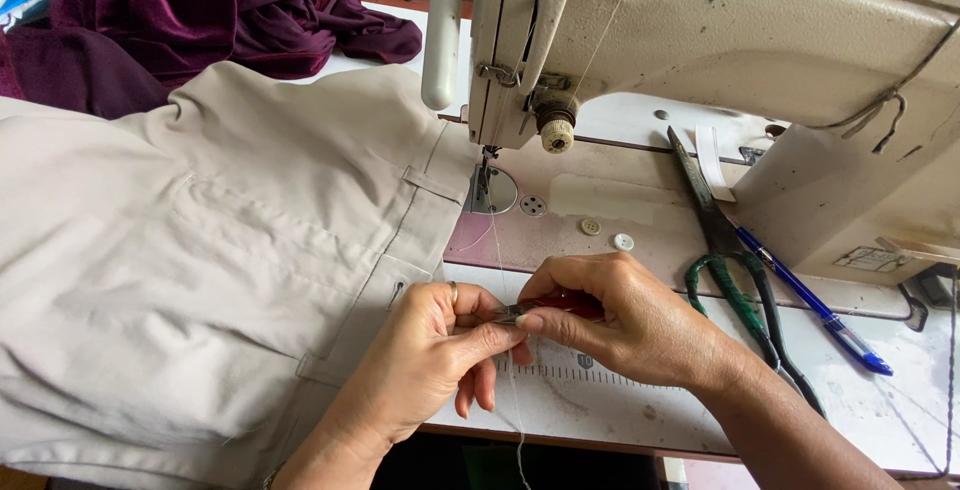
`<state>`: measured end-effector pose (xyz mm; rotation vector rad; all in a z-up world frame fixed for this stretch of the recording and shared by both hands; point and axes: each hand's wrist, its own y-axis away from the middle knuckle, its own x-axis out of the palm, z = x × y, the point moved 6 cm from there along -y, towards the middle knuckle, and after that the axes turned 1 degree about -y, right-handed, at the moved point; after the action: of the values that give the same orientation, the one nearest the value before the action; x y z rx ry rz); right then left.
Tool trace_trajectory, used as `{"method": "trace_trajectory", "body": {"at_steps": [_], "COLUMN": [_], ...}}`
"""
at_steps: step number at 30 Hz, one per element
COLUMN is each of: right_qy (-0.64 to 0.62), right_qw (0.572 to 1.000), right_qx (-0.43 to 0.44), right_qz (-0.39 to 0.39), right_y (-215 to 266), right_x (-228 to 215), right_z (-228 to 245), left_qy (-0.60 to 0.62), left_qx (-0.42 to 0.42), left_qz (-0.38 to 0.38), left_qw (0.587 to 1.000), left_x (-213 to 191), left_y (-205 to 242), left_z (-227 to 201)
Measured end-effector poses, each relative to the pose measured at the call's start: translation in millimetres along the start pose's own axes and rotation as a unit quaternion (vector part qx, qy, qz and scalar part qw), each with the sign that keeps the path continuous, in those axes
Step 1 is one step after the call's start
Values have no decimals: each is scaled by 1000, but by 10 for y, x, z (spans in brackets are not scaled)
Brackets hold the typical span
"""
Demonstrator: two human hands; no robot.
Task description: A person threads a needle and hand-sews a button onto a pair of beige trousers at a sewing workstation.
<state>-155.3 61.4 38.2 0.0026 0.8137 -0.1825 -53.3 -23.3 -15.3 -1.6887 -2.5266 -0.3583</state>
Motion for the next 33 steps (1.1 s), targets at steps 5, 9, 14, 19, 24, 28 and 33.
{"method": "trace_trajectory", "body": {"at_steps": [5, 9, 14, 19, 24, 28, 33], "right_qy": [0, 8, 18, 158, 420, 324, -480], "right_qw": [1000, 999, 992, 947, 831, 891, 867], "right_qx": [23, 46, 111, 198, 261, 26, -35], "right_qz": [-6, -20, -61, -199, -254, -316, -129], "right_y": [9, 46, 185, 554, 970, 887, 766], "right_x": [8, -22, -171, -558, -812, -545, 218], "right_z": [-53, -159, -278, -541, -953, -43, 414], "left_qy": [1, -5, 3, 11, -66, -136, -146], "left_qx": [4, 1, -3, 22, 111, 237, 324], "left_qz": [-3, -4, -5, -1, -26, -53, -100], "left_qw": [1000, 1000, 1000, 1000, 991, 961, 929], "left_x": [-2, 4, -5, -6, -17, 114, 337], "left_y": [-1, 12, 6, 11, 26, 179, 514], "left_z": [-2, -28, 9, -13, -93, -279, -508]}}
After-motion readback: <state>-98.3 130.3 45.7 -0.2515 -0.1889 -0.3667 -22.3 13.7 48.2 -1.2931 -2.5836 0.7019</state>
